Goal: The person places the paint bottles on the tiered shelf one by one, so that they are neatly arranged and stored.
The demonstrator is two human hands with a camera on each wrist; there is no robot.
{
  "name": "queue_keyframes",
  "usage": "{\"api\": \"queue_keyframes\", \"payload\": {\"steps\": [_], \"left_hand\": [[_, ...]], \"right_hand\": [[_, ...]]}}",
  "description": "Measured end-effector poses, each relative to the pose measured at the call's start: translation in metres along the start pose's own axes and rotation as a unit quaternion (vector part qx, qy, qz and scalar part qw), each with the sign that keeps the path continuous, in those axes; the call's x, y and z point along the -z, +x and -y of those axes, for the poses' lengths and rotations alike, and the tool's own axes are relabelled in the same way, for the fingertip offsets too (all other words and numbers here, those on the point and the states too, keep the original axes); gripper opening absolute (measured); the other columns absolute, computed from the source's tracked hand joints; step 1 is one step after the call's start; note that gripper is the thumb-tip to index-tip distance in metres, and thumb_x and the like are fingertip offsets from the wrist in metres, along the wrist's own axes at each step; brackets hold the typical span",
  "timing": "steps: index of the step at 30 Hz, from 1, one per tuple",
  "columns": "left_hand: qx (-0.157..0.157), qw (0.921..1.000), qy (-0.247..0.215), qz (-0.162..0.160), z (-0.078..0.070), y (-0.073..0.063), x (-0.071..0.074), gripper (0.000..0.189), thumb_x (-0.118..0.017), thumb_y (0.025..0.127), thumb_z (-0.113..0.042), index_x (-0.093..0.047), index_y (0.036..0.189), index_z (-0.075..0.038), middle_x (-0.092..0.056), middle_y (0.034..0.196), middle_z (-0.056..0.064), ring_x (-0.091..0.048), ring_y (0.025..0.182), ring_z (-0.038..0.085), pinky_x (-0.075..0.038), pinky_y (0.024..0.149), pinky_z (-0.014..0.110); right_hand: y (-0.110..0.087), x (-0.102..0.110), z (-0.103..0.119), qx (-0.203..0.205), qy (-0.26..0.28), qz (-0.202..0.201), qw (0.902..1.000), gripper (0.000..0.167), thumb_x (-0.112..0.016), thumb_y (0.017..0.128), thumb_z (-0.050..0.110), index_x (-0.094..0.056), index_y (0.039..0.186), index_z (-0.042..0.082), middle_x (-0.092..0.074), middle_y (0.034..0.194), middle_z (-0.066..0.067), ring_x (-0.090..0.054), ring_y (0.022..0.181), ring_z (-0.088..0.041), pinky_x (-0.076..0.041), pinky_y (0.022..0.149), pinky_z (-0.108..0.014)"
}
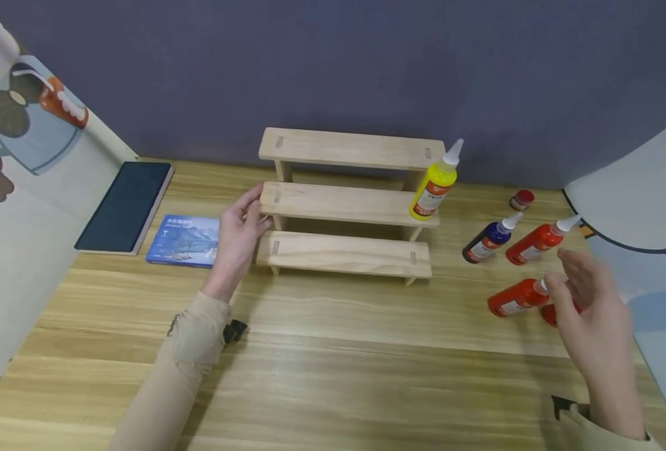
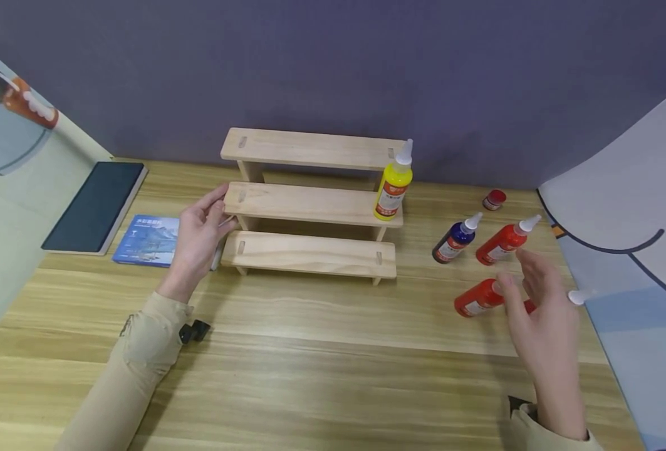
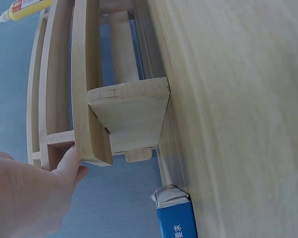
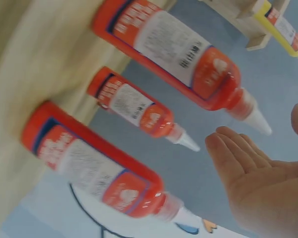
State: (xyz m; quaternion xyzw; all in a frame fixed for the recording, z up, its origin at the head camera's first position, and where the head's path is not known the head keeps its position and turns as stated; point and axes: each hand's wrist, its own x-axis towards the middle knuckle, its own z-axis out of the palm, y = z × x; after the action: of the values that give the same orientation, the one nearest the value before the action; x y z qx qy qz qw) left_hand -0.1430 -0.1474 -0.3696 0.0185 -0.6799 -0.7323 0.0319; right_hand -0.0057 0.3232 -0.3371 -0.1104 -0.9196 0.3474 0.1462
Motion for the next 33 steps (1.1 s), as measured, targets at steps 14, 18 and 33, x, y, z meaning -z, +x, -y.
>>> {"api": "queue_keyframes", "payload": {"steps": [14,18,33], "left_hand": [[-0.002,0.9999,0.01,-0.002,0.0,0.0,0.0,0.046,-0.038,0.116,-0.004,-0.039,0.161,0.005,-0.037,0.168,0.022,-0.044,0.15,0.035,-0.052,0.116,0.034],[-0.002,1.0,0.008,0.0,0.0,0.0,0.0,0.046,-0.038,0.117,-0.005,-0.039,0.161,0.004,-0.035,0.169,0.021,-0.044,0.15,0.034,-0.051,0.116,0.034],[-0.002,0.9999,0.013,-0.002,0.0,0.0,0.0,0.046,-0.037,0.117,-0.004,-0.039,0.162,0.004,-0.038,0.167,0.023,-0.044,0.15,0.034,-0.051,0.116,0.033]], "right_hand": [[-0.009,-0.013,-0.03,-0.003,0.007,0.065,0.9978,0.061,-0.061,0.112,0.021,-0.037,0.158,-0.011,-0.046,0.154,-0.038,-0.046,0.139,-0.059,-0.033,0.101,0.002],[-0.01,-0.015,-0.035,-0.012,0.0,0.091,0.9958,0.065,-0.062,0.111,0.024,-0.035,0.156,-0.014,-0.045,0.15,-0.044,-0.048,0.133,-0.066,-0.034,0.1,0.001],[-0.01,-0.019,-0.042,0.0,-0.021,0.111,0.9936,0.055,-0.062,0.112,0.023,-0.044,0.149,-0.014,-0.054,0.141,-0.043,-0.056,0.125,-0.064,-0.043,0.096,-0.002]]}}
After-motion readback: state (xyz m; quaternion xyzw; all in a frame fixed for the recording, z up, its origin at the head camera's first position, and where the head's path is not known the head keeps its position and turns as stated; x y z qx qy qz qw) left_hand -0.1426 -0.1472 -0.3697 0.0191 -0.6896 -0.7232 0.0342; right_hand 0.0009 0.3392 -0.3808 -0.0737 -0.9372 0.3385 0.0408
